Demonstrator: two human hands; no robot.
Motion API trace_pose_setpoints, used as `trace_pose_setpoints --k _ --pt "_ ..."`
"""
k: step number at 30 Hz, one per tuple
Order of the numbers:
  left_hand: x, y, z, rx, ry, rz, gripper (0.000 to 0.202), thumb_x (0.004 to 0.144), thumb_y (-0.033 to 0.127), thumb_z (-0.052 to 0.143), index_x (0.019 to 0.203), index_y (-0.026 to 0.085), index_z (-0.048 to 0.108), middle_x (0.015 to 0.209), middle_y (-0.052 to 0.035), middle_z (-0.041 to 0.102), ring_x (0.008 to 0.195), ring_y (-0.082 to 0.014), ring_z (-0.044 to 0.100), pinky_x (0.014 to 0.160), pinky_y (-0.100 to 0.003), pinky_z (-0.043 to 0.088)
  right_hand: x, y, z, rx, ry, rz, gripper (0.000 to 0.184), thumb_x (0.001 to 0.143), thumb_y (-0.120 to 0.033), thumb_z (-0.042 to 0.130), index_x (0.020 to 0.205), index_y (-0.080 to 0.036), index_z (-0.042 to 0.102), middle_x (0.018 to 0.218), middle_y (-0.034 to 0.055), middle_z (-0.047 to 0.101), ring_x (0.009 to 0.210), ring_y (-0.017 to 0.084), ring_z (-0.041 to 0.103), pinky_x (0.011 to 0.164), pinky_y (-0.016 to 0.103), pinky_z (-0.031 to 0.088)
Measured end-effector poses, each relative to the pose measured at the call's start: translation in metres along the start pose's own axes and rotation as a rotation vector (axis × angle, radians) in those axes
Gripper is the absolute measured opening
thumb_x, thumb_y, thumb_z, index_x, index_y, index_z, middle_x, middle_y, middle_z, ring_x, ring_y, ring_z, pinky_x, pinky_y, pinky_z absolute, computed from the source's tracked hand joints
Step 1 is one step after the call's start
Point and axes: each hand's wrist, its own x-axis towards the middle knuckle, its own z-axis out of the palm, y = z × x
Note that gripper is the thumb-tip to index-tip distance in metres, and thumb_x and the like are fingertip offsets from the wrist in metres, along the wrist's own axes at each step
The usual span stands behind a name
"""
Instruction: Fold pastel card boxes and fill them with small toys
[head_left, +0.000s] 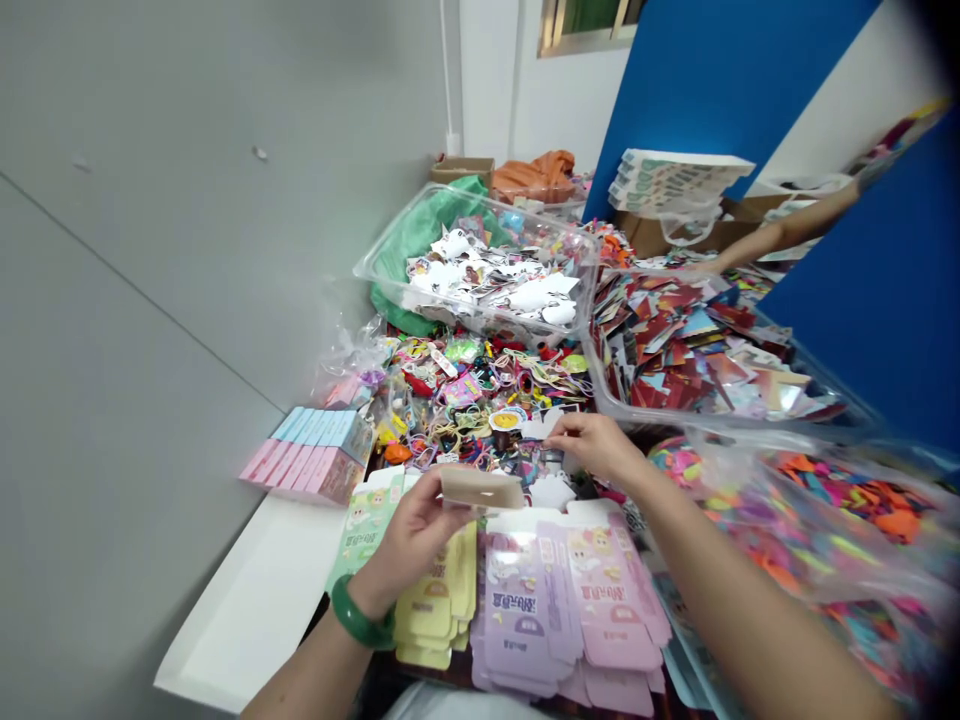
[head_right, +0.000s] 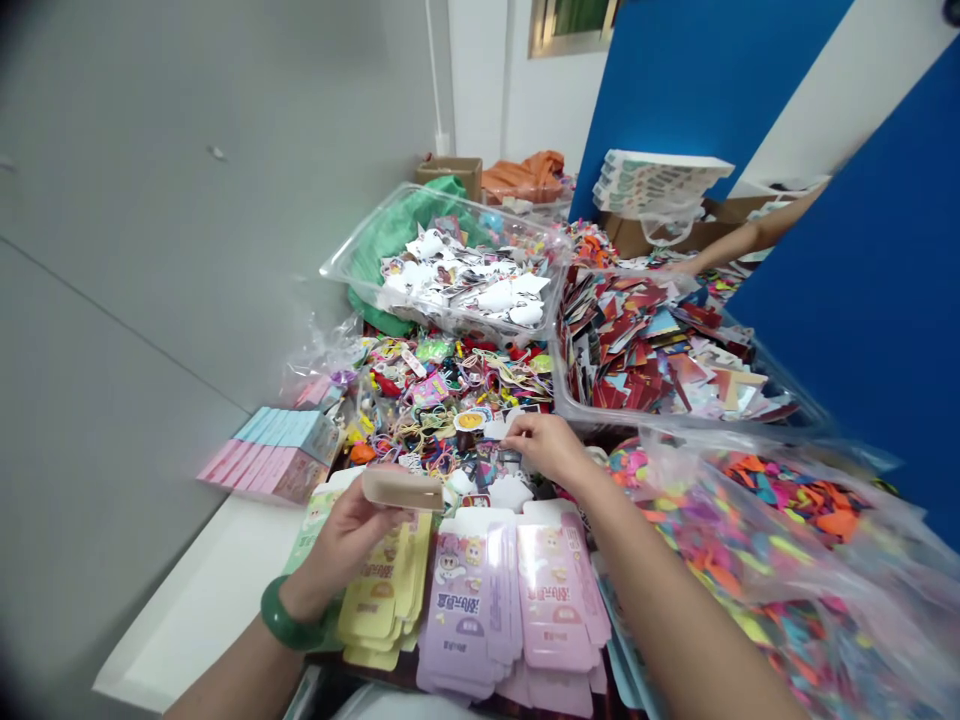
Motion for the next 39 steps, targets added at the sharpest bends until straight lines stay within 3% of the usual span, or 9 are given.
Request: trace_pose_setpoints --k 9,14,21,26,28,30,33,37,39 --pt "0.002 0.010 -0.001 0.290 -0.118 0.361 0.032 0.090 0.016 0.057 0.120 0.027 0.059 0.113 -0.0072 0.064 0.107 -0.0198 0.058 0.093 -0.036 0.046 -0.010 0.004 -0.011 0.151 0.159 -0.039 0.031 0.071 -0.051 0.064 0.066 -0.020 0.062 0.061 0.0010 0.061 0.057 0.015 0.052 0.055 0.027 0.039" --pt "0.001 0.011 0.001 0.286 -0.125 0.366 0.033 0.091 0.016 0.056 0.121 0.027 0.058 0.112 -0.0076 0.063 0.106 -0.0196 0.058 0.091 -0.036 0.047 -0.012 0.008 -0.009 0.223 0.211 0.043 0.040 0.063 -0.049 0.068 0.088 -0.019 0.071 0.066 0.0016 0.066 0.054 0.015 0.052 0.052 0.027 0.040" --pt "0.003 0.011 0.002 0.231 -0.146 0.361 0.029 0.092 0.019 0.055 0.120 0.028 0.059 0.110 -0.0073 0.063 0.107 -0.0203 0.059 0.094 -0.038 0.046 -0.014 0.009 -0.012 0.199 0.222 0.103 0.035 0.061 -0.054 0.068 0.067 -0.020 0.066 0.062 0.0027 0.064 0.056 0.017 0.054 0.055 0.030 0.043" --pt "0.003 0.011 0.006 0.269 -0.109 0.381 0.023 0.088 0.019 0.062 0.106 0.032 0.069 0.120 -0.0052 0.059 0.122 -0.0221 0.050 0.105 -0.043 0.039 -0.028 -0.017 -0.015 0.044 0.348 0.087 0.045 0.067 -0.058 0.067 0.088 -0.019 0.072 0.083 0.0084 0.071 0.066 0.020 0.059 0.062 0.035 0.047" --pt "0.002 0.010 0.008 0.265 -0.123 0.377 0.020 0.087 0.020 0.064 0.099 0.033 0.072 0.130 -0.0043 0.054 0.131 -0.0247 0.042 0.108 -0.044 0.038 -0.040 -0.038 -0.013 0.231 0.223 0.094 0.051 0.071 -0.059 0.065 0.101 -0.018 0.071 0.093 0.0103 0.071 0.067 0.020 0.061 0.058 0.032 0.047" --pt "0.002 0.009 0.010 0.246 -0.172 0.364 0.020 0.088 0.020 0.062 0.096 0.034 0.074 0.141 -0.0027 0.047 0.136 -0.0268 0.038 0.107 -0.044 0.041 -0.054 -0.058 -0.008 0.549 -0.093 0.117 0.057 0.076 -0.058 0.063 0.117 -0.018 0.065 0.094 0.0100 0.072 0.067 0.019 0.063 0.051 0.029 0.047" --pt "0.003 0.007 0.010 0.281 -0.232 0.320 0.033 0.093 0.019 0.051 0.113 0.038 0.069 0.153 -0.0003 0.034 0.140 -0.0273 0.036 0.107 -0.046 0.043 -0.069 -0.079 0.005 0.821 -0.325 0.090 0.057 0.075 -0.047 0.069 0.125 -0.020 0.059 0.092 0.0075 0.073 0.072 0.018 0.067 0.052 0.026 0.050" --pt "0.004 0.006 0.009 0.172 -0.193 0.217 0.051 0.097 0.021 0.039 0.146 0.037 0.035 0.160 -0.0051 0.025 0.144 -0.0276 0.031 0.111 -0.049 0.040 -0.077 -0.085 0.023 0.705 0.023 0.045 0.048 0.076 -0.041 0.071 0.119 -0.022 0.062 0.101 0.0079 0.073 0.075 0.019 0.069 0.054 0.027 0.055" --pt "0.004 0.008 0.012 0.209 -0.178 0.185 0.062 0.094 0.024 0.047 0.151 0.033 0.023 0.160 -0.0089 0.025 0.144 -0.0294 0.030 0.114 -0.050 0.036 -0.079 -0.084 0.031 0.559 0.197 0.015 0.048 0.076 -0.039 0.070 0.121 -0.023 0.062 0.101 0.0077 0.073 0.070 0.018 0.068 0.056 0.029 0.057"
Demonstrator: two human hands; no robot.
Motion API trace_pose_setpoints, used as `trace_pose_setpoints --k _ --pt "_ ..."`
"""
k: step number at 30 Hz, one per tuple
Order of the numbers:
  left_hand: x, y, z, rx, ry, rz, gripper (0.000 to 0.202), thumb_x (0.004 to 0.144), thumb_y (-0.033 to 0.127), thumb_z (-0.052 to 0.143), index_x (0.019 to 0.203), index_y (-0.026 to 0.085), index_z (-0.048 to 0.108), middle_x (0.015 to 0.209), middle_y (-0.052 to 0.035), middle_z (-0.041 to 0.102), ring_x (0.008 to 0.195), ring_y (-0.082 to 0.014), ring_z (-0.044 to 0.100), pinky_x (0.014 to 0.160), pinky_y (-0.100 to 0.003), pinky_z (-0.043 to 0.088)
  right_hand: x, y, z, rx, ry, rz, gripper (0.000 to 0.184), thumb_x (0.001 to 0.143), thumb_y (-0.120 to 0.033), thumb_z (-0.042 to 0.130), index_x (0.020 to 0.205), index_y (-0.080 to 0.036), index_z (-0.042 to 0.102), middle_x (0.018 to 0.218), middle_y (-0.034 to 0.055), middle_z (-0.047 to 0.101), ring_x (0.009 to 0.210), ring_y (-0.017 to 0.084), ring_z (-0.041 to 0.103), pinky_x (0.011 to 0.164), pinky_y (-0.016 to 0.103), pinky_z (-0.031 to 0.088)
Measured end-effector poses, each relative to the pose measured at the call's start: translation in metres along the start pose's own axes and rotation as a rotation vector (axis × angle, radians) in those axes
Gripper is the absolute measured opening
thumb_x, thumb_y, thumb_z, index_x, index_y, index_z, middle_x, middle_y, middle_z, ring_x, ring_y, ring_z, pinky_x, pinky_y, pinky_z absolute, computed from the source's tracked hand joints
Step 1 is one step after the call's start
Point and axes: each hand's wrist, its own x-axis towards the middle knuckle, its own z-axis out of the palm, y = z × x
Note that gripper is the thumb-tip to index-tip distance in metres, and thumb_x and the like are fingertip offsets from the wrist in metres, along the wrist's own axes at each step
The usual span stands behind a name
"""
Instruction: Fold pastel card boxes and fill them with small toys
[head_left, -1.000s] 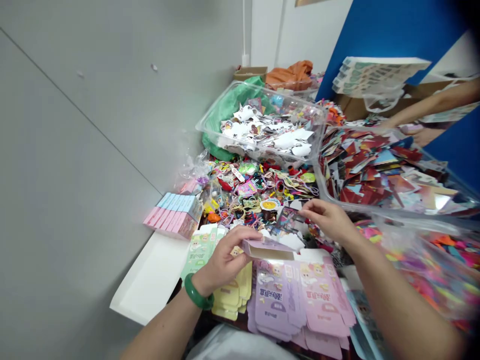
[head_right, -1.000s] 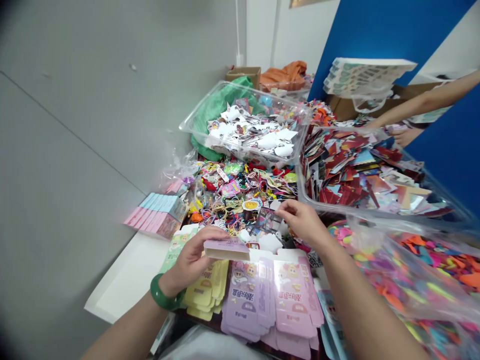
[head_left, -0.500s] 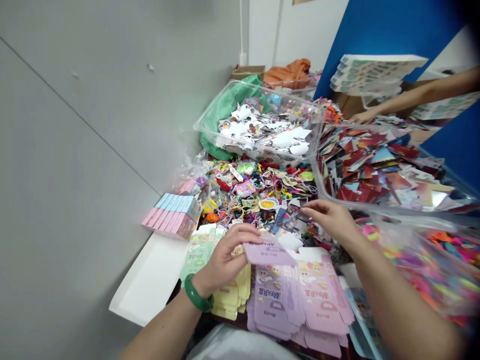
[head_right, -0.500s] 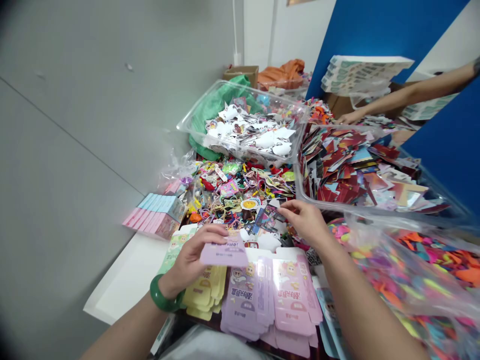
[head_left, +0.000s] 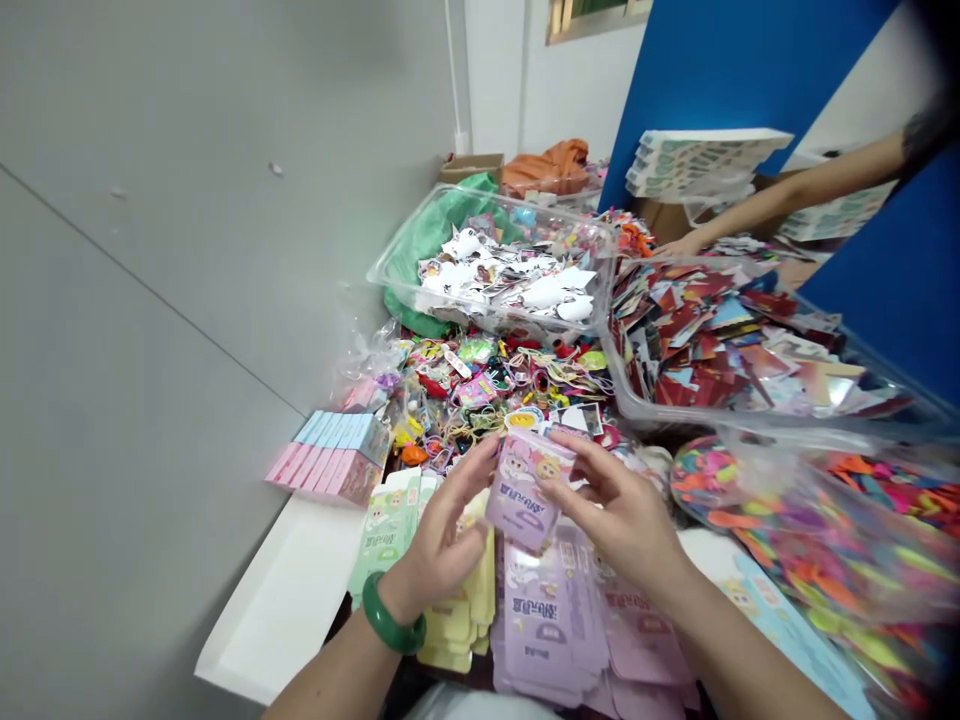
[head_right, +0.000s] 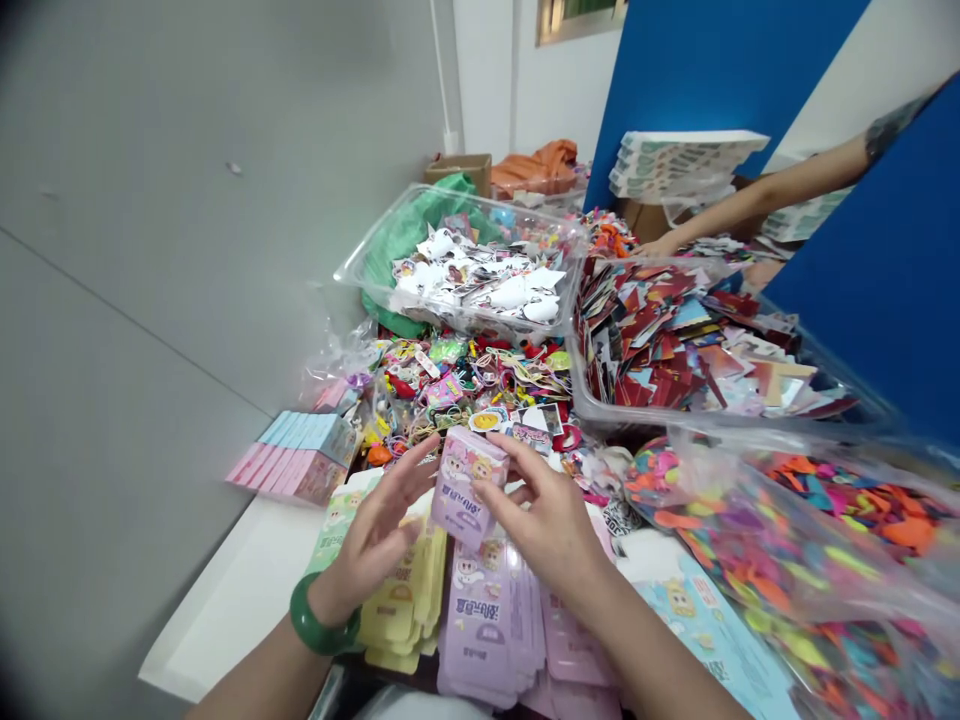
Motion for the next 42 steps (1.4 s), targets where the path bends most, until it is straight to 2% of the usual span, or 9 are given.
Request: trace_pose_setpoints --k 2,5,10,13,23,27,34,37,42 --pt "0.002 0.004 0.006 0.186 0.022 -0.024 0.081 0.087 0.027 0.062 0.153 0.031 0.014 0.160 -0.0112 0.023 0.146 -0.0323 0.025 0.118 -0.054 0.027 -0.005 0.003 0.005 -0.076 0.043 -0.077 0.048 0.077 -0.036 0.070 0.123 -0.023 0.062 0.095 0.0064 0.073 0.066 0.018 0.068 0.057 0.030 0.059" --pt "0.006 0.009 0.015 0.398 0.102 -0.042 0.094 0.083 0.030 0.068 0.154 0.030 0.006 0.161 -0.0127 0.021 0.147 -0.0337 0.021 0.119 -0.057 0.023 -0.013 0.001 0.005 -0.123 -0.029 -0.216 0.046 0.084 -0.031 0.064 0.129 -0.023 0.059 0.091 0.0050 0.074 0.070 0.017 0.070 0.061 0.028 0.061" --pt "0.007 0.013 0.013 0.407 0.039 -0.007 0.096 0.081 0.026 0.069 0.154 0.030 0.006 0.160 -0.0124 0.024 0.146 -0.0321 0.025 0.119 -0.052 0.027 -0.017 -0.012 -0.016 -0.368 -0.051 -0.602 0.045 0.088 -0.013 0.052 0.130 -0.028 0.058 0.118 0.0061 0.069 0.098 0.020 0.069 0.081 0.032 0.060" --pt "0.005 0.012 0.010 0.415 0.001 0.006 0.098 0.080 0.025 0.069 0.154 0.030 0.006 0.160 -0.0120 0.022 0.147 -0.0320 0.024 0.119 -0.052 0.027 -0.015 -0.020 -0.028 -0.551 -0.108 -0.786 0.050 0.085 -0.006 0.049 0.129 -0.028 0.058 0.120 0.0071 0.067 0.108 0.022 0.066 0.089 0.035 0.057" --pt "0.009 0.015 0.009 0.409 -0.061 -0.010 0.097 0.077 0.018 0.067 0.154 0.027 0.008 0.157 -0.0137 0.028 0.145 -0.0329 0.027 0.118 -0.054 0.028 -0.008 -0.017 -0.038 -0.818 -0.162 -0.962 0.039 0.090 -0.013 0.048 0.125 -0.022 0.061 0.108 0.0112 0.072 0.095 0.024 0.070 0.076 0.036 0.059" --pt "0.010 0.016 0.009 0.390 -0.080 -0.015 0.098 0.077 0.020 0.068 0.154 0.026 0.009 0.157 -0.0139 0.028 0.145 -0.0327 0.028 0.118 -0.054 0.027 -0.006 -0.019 -0.040 -0.853 -0.176 -0.990 0.035 0.092 -0.015 0.047 0.122 -0.021 0.063 0.103 0.0116 0.073 0.090 0.024 0.071 0.069 0.034 0.059" --pt "0.014 0.020 0.012 0.395 -0.077 -0.051 0.097 0.075 0.018 0.068 0.154 0.025 0.012 0.156 -0.0139 0.029 0.144 -0.0322 0.029 0.119 -0.054 0.027 -0.001 -0.019 -0.042 -0.797 -0.194 -0.991 0.034 0.091 -0.014 0.049 0.123 -0.020 0.061 0.100 0.0116 0.073 0.090 0.023 0.070 0.071 0.034 0.059" --pt "0.015 0.020 0.012 0.380 -0.044 -0.068 0.096 0.075 0.017 0.068 0.154 0.026 0.013 0.156 -0.0137 0.031 0.143 -0.0333 0.031 0.117 -0.054 0.029 -0.005 -0.017 -0.039 -0.681 -0.159 -0.903 0.037 0.090 -0.013 0.051 0.122 -0.024 0.063 0.106 0.0101 0.072 0.095 0.022 0.069 0.076 0.035 0.059" --pt "0.016 0.018 0.017 0.404 0.013 -0.052 0.096 0.077 0.020 0.069 0.154 0.028 0.012 0.154 -0.0140 0.034 0.141 -0.0337 0.034 0.115 -0.055 0.033 -0.014 -0.011 -0.028 -0.376 -0.124 -0.632 0.036 0.087 -0.023 0.060 0.123 -0.030 0.065 0.124 0.0092 0.065 0.108 0.024 0.065 0.081 0.037 0.060"
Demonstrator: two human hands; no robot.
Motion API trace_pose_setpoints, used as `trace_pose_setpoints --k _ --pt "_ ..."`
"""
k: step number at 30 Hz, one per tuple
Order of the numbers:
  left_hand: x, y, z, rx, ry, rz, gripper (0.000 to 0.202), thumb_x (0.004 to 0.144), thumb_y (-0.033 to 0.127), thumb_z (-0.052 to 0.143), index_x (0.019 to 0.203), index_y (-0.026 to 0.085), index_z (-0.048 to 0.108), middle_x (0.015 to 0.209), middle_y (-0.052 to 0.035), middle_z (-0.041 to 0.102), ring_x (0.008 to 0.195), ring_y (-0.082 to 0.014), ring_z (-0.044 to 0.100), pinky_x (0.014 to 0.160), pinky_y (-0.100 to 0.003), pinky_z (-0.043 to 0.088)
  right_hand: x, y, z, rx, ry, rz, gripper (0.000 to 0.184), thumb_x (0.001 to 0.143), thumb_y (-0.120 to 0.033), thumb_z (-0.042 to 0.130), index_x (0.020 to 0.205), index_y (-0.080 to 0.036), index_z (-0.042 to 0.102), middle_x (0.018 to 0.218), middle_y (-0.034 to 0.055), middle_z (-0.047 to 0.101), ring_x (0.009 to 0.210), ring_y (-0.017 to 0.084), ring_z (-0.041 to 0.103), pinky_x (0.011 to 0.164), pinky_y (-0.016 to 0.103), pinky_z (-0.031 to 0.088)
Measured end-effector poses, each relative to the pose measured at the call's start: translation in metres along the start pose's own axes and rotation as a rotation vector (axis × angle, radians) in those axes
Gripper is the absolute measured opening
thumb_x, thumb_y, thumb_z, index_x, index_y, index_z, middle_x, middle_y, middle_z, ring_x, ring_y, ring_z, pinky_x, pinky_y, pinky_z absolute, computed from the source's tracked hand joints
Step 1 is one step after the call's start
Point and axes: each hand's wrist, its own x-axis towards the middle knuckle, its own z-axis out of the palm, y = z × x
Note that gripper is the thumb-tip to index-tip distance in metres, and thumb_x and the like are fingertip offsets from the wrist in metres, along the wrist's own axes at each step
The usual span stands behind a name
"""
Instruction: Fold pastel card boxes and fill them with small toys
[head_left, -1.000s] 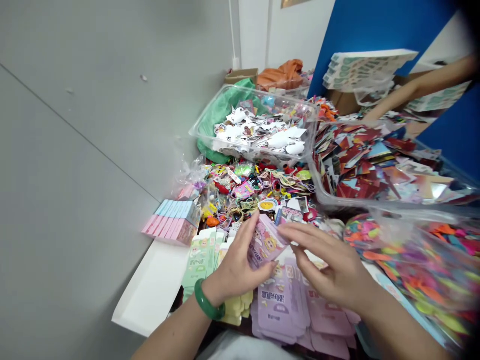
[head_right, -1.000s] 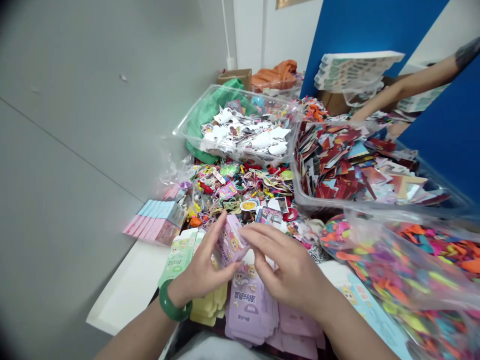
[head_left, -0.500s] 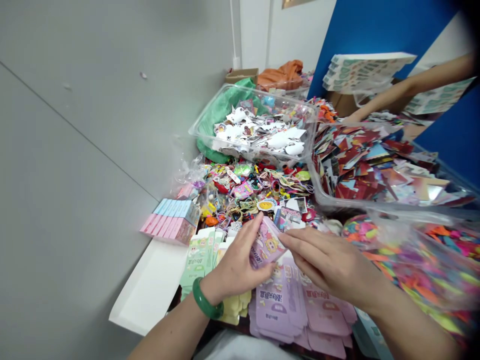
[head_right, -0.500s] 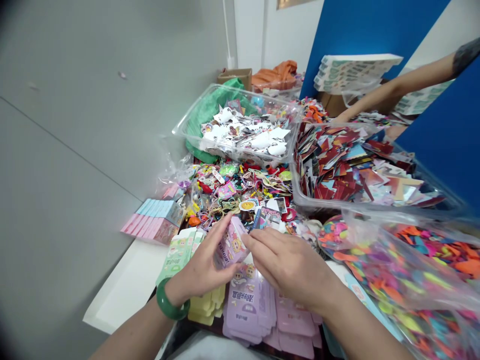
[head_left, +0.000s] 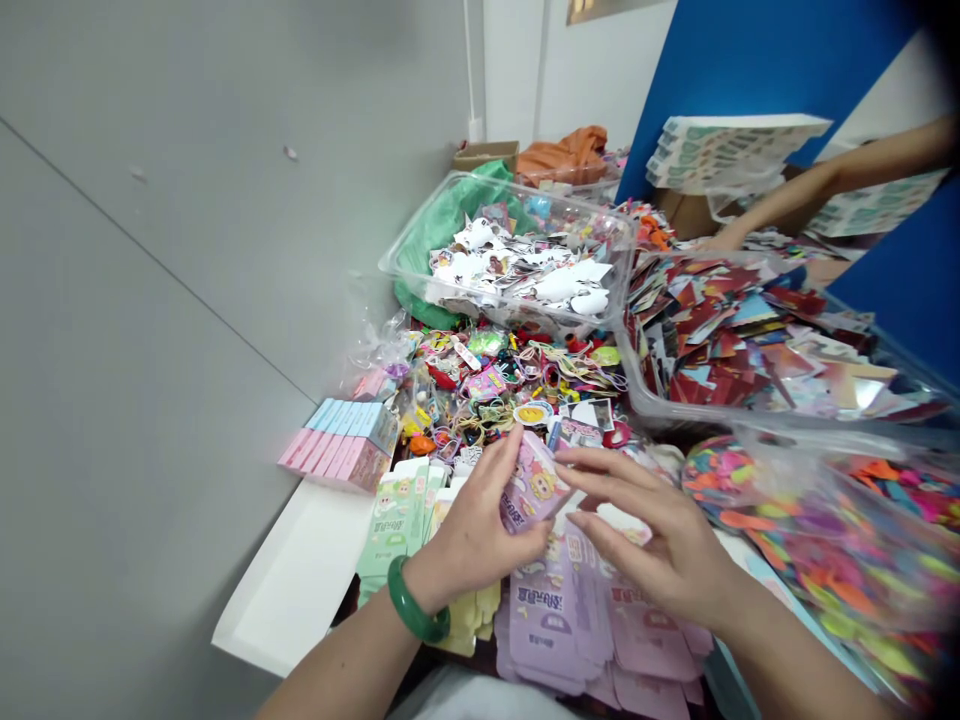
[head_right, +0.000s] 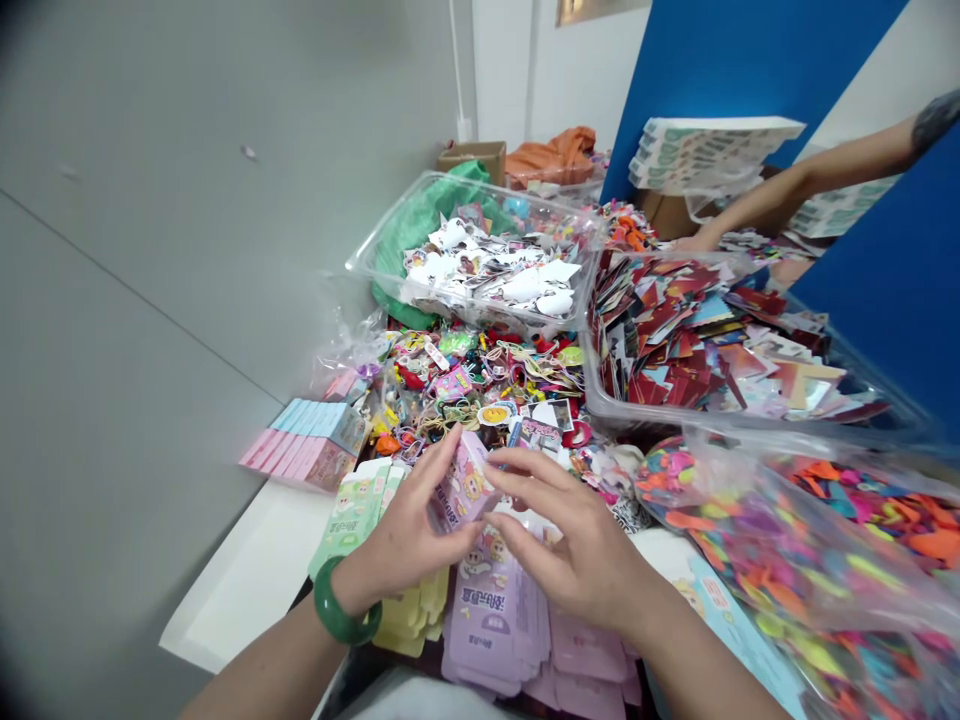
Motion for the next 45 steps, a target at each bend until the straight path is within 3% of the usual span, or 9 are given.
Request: trace_pose_setpoints --k 7,10,12,15,20,23,34,40,45 --pt "0.008 0.004 -0.009 -0.179 -0.046 -0.144 0.067 0.089 0.037 0.058 0.149 0.023 0.031 0.148 -0.0150 0.045 0.134 -0.0338 0.045 0.109 -0.056 0.041 0.008 0.015 0.018 0.503 0.145 0.668 0.034 0.077 -0.040 0.069 0.104 -0.019 0.072 0.075 0.0048 0.072 0.054 0.016 0.062 0.051 0.030 0.056" --pt "0.011 -0.005 -0.022 -0.332 -0.052 -0.177 0.047 0.098 0.033 0.038 0.145 0.029 0.038 0.151 -0.0114 0.043 0.126 -0.0286 0.054 0.097 -0.050 0.052 0.010 0.022 0.025 0.847 0.190 0.919 0.030 0.071 -0.041 0.071 0.089 -0.018 0.070 0.072 0.0054 0.071 0.055 0.017 0.062 0.049 0.029 0.052" --pt "0.011 -0.013 -0.025 -0.261 -0.084 -0.047 0.047 0.093 0.031 0.051 0.139 0.031 0.045 0.157 -0.0084 0.033 0.138 -0.0302 0.041 0.107 -0.052 0.042 0.007 0.023 0.031 0.977 0.128 0.997 0.026 0.068 -0.039 0.071 0.082 -0.018 0.069 0.075 0.0063 0.071 0.061 0.018 0.064 0.054 0.030 0.053" --pt "0.005 -0.023 -0.018 -0.244 -0.167 0.088 0.033 0.083 0.026 0.067 0.116 0.026 0.061 0.143 -0.0090 0.049 0.140 -0.0306 0.035 0.116 -0.054 0.028 0.004 0.029 0.035 0.793 -0.077 0.978 0.028 0.072 -0.046 0.066 0.078 -0.018 0.068 0.069 0.0047 0.068 0.057 0.018 0.061 0.054 0.031 0.050" --pt "-0.012 -0.035 -0.001 -0.570 -0.093 -0.163 0.024 0.088 0.026 0.062 0.111 0.024 0.053 0.110 -0.0045 0.064 0.106 -0.0197 0.060 0.094 -0.038 0.048 0.005 0.078 0.026 -0.284 0.106 0.758 0.035 0.083 -0.047 0.054 0.093 -0.017 0.067 0.095 0.0116 0.070 0.082 0.026 0.063 0.076 0.039 0.047" --pt "-0.016 -0.036 0.002 -0.624 -0.105 -0.230 0.027 0.085 0.025 0.068 0.108 0.023 0.053 0.103 -0.0016 0.063 0.100 -0.0173 0.060 0.088 -0.032 0.048 0.007 0.111 0.024 -0.495 -0.011 0.756 0.050 0.078 -0.048 0.063 0.116 -0.014 0.060 0.114 0.0171 0.065 0.100 0.031 0.061 0.083 0.040 0.045" --pt "-0.011 -0.035 -0.002 -0.454 0.060 -0.003 0.014 0.081 0.016 0.067 0.093 0.021 0.064 0.102 -0.0055 0.064 0.106 -0.0211 0.060 0.097 -0.040 0.045 0.003 0.130 0.023 -0.413 0.032 0.709 0.027 0.066 -0.037 0.071 0.082 -0.021 0.056 0.084 0.0044 0.062 0.073 0.021 0.057 0.064 0.030 0.039" --pt "-0.014 -0.038 -0.001 -0.441 0.012 -0.162 0.026 0.079 0.016 0.068 0.104 0.022 0.064 0.104 -0.0041 0.068 0.101 -0.0197 0.062 0.093 -0.035 0.046 0.008 0.115 0.006 -0.213 0.075 0.657 0.016 0.074 -0.034 0.059 0.079 -0.020 0.067 0.075 0.0025 0.065 0.068 0.019 0.058 0.065 0.031 0.041" --pt "-0.016 -0.045 -0.001 -0.513 -0.042 -0.236 0.039 0.083 0.018 0.065 0.121 0.025 0.060 0.115 -0.0041 0.067 0.104 -0.0204 0.062 0.092 -0.033 0.049 0.014 0.072 -0.027 0.019 0.442 0.572 0.017 0.074 -0.038 0.066 0.074 -0.021 0.068 0.069 0.0007 0.063 0.062 0.015 0.054 0.059 0.028 0.041"
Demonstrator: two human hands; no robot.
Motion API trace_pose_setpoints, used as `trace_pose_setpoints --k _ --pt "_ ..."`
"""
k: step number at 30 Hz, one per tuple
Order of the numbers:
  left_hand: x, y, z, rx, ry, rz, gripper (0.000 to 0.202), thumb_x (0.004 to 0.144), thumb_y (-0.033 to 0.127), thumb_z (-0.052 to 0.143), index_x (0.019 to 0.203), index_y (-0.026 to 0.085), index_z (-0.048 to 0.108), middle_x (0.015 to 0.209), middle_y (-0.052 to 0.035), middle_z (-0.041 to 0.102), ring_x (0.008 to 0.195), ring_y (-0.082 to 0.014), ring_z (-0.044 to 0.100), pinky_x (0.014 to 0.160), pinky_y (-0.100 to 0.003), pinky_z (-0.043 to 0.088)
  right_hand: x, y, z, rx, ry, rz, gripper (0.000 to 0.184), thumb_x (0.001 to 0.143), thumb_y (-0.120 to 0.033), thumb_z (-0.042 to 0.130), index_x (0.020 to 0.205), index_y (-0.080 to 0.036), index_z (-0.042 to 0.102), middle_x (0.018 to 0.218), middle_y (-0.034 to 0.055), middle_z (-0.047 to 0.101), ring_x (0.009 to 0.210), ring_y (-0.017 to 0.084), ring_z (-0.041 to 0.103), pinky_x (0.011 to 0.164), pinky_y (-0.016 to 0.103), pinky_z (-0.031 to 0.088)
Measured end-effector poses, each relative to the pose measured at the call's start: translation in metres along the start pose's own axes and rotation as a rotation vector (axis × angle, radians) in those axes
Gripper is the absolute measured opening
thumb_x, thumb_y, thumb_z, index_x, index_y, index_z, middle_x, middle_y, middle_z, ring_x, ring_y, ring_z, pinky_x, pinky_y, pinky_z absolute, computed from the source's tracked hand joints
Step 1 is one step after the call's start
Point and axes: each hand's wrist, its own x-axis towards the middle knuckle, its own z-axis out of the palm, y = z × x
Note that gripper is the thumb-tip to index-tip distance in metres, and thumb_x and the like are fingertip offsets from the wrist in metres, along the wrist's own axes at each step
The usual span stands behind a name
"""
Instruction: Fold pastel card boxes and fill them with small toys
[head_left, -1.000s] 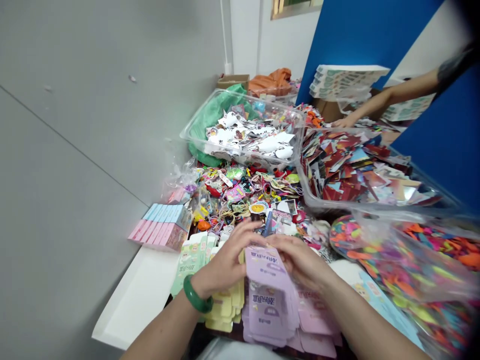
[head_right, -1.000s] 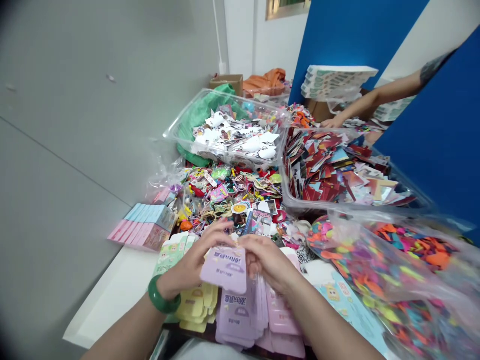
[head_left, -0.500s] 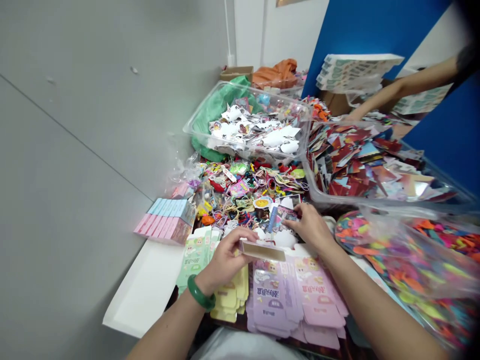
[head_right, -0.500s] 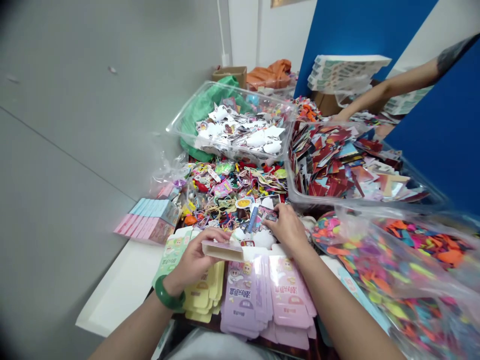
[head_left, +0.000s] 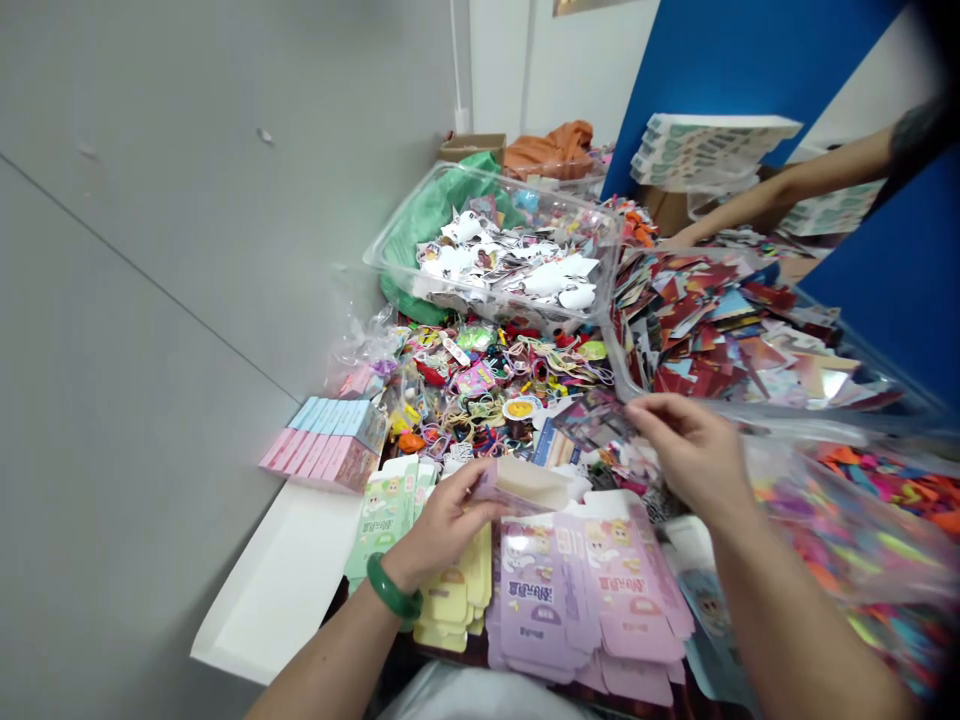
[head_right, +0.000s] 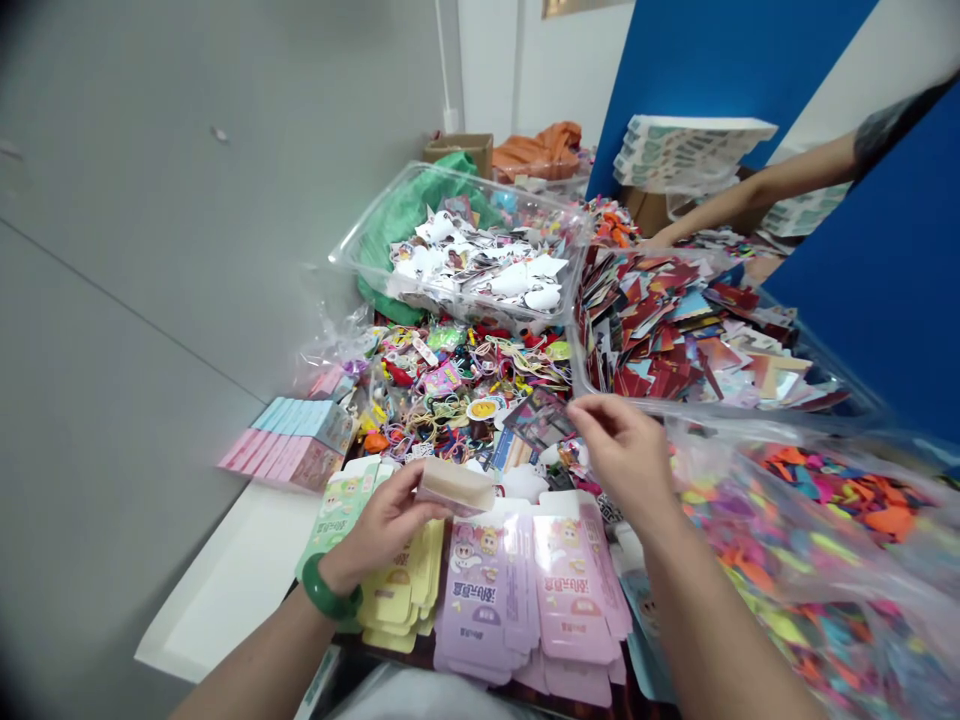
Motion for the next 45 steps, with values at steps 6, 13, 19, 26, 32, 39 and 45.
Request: trace_pose_setpoints --k 6,13,19,26,32,39,45 --pt "0.005 -0.002 0.006 -0.041 -0.050 -0.074 0.054 0.085 0.026 0.062 0.138 0.027 0.051 0.132 -0.0066 0.062 0.116 -0.0261 0.060 0.094 -0.040 0.053 -0.022 -0.044 -0.018 0.302 0.022 0.056 0.016 0.074 -0.036 0.076 0.078 -0.022 0.069 0.062 -0.0024 0.059 0.052 0.009 0.048 0.045 0.021 0.037" --pt "0.005 -0.005 0.009 -0.034 -0.063 -0.099 0.057 0.086 0.031 0.062 0.141 0.029 0.047 0.143 -0.0050 0.054 0.126 -0.0290 0.054 0.107 -0.046 0.044 -0.034 -0.057 -0.009 0.179 -0.052 -0.092 0.009 0.078 -0.028 0.072 0.073 -0.021 0.068 0.058 -0.0026 0.058 0.047 0.008 0.047 0.041 0.020 0.037" --pt "0.006 0.003 0.007 -0.111 -0.090 -0.165 0.062 0.086 0.031 0.063 0.144 0.028 0.042 0.145 -0.0061 0.052 0.119 -0.0285 0.059 0.100 -0.045 0.050 -0.031 -0.059 -0.005 0.305 0.020 -0.029 0.011 0.079 -0.031 0.072 0.077 -0.021 0.066 0.057 -0.0028 0.059 0.045 0.010 0.053 0.041 0.021 0.043" --pt "0.005 0.004 0.007 -0.100 -0.084 -0.136 0.057 0.085 0.033 0.064 0.140 0.028 0.049 0.147 -0.0041 0.050 0.134 -0.0290 0.047 0.115 -0.049 0.034 -0.033 -0.057 -0.012 0.108 -0.105 -0.125 0.009 0.081 -0.029 0.067 0.076 -0.022 0.066 0.062 -0.0018 0.060 0.052 0.011 0.053 0.045 0.022 0.041" --pt "0.004 0.009 0.009 -0.081 -0.089 -0.149 0.055 0.085 0.036 0.066 0.137 0.028 0.053 0.144 -0.0051 0.053 0.130 -0.0282 0.052 0.113 -0.046 0.038 -0.040 -0.053 0.001 -0.137 -0.448 -0.248 0.012 0.087 -0.027 0.061 0.080 -0.022 0.070 0.077 0.0014 0.069 0.071 0.015 0.061 0.065 0.028 0.046" --pt "0.004 0.008 -0.005 -0.143 0.041 -0.187 0.054 0.082 0.038 0.069 0.133 0.027 0.056 0.139 -0.0063 0.059 0.125 -0.0277 0.056 0.106 -0.043 0.045 -0.003 -0.027 -0.016 -0.368 -0.168 -0.142 0.018 0.084 -0.031 0.057 0.078 -0.021 0.070 0.077 0.0037 0.071 0.069 0.018 0.062 0.064 0.030 0.044" --pt "0.005 0.010 -0.009 -0.270 0.230 -0.177 0.053 0.083 0.037 0.068 0.131 0.022 0.054 0.127 -0.0080 0.066 0.112 -0.0241 0.064 0.099 -0.039 0.050 0.014 0.014 -0.001 -0.538 -0.477 0.077 0.019 0.080 -0.026 0.055 0.067 -0.020 0.066 0.064 0.0029 0.067 0.061 0.018 0.058 0.058 0.029 0.038"
